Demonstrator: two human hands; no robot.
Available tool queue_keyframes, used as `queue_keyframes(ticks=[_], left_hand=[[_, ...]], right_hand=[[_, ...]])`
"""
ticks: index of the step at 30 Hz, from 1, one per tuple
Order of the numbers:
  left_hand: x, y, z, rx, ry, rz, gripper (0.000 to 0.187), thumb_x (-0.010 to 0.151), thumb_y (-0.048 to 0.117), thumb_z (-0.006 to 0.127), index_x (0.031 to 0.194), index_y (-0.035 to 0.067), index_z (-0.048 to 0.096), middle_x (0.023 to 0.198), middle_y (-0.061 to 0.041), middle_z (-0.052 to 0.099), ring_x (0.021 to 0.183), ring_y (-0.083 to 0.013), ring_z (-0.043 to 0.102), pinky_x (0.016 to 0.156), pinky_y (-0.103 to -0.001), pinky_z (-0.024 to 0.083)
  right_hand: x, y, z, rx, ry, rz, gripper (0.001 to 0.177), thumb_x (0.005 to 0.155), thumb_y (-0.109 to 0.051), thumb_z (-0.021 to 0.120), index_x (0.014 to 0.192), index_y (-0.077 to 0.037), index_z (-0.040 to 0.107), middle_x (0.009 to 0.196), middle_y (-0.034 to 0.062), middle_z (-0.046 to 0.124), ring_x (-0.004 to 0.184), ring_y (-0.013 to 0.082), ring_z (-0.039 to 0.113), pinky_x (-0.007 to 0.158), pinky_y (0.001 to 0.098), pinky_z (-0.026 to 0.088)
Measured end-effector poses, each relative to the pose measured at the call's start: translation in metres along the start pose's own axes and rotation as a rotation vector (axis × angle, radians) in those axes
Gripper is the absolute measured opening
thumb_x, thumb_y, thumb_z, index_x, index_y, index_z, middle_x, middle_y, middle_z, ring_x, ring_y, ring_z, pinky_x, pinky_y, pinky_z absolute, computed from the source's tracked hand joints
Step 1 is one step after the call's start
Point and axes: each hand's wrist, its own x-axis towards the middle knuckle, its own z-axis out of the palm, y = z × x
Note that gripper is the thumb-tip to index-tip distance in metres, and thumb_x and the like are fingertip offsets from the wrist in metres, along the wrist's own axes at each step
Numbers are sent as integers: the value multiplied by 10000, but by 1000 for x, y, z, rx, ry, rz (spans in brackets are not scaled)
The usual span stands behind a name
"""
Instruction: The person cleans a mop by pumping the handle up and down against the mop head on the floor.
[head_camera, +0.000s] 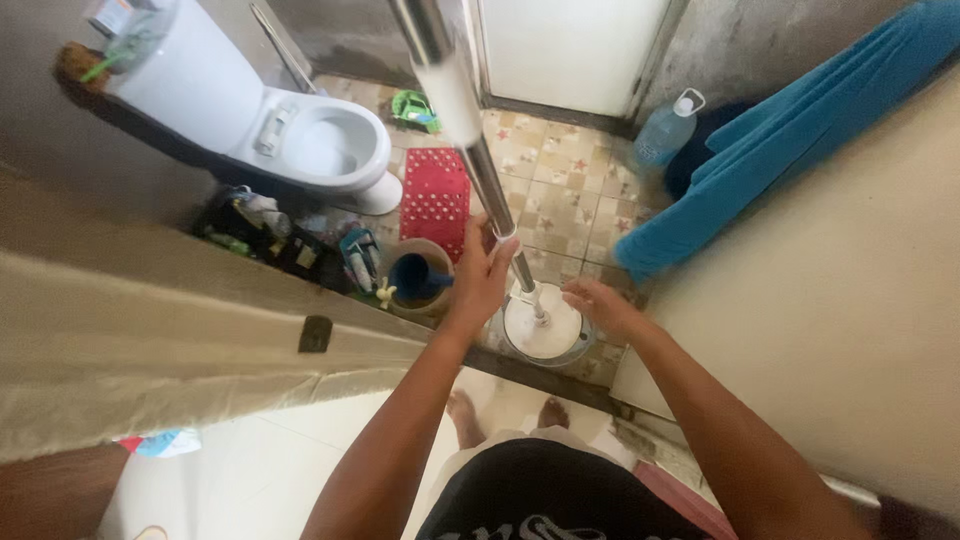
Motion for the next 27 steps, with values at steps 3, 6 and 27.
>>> queue_keyframes(ticks=[3, 6, 27], left_hand=[[-8, 53, -6, -177, 13, 39, 519, 1051, 353, 554, 1451, 63, 393, 1332, -137, 608, 1185, -216, 617, 1015, -353, 516], [-13, 91, -11, -192, 78, 138, 472, 1088, 358, 480, 1439, 58, 383, 1272, -89, 601, 1200, -149, 570, 1023, -322, 487], [-37, 123, -92, -297, 195, -62, 322, 946, 302, 765, 955, -2, 660, 754, -18, 638, 630, -94, 567, 586, -293, 460]], right_hand=[[-19, -26, 14, 179, 21, 2, 475, 1007, -303, 600, 1415, -66, 548, 1435, 177, 605, 1331, 295, 579, 1114, 436, 477], [-29, -42, 29, 58, 26, -238, 595, 903, -271, 661, 1454, -110, 507, 1517, 126, 489, 1388, 282, 473, 1133, 431, 382], [-57, -118, 105, -852, 595, -983, 664, 876, -459, 726, 1357, -37, 548, 1294, 156, 624, 1140, 335, 617, 1043, 527, 446]])
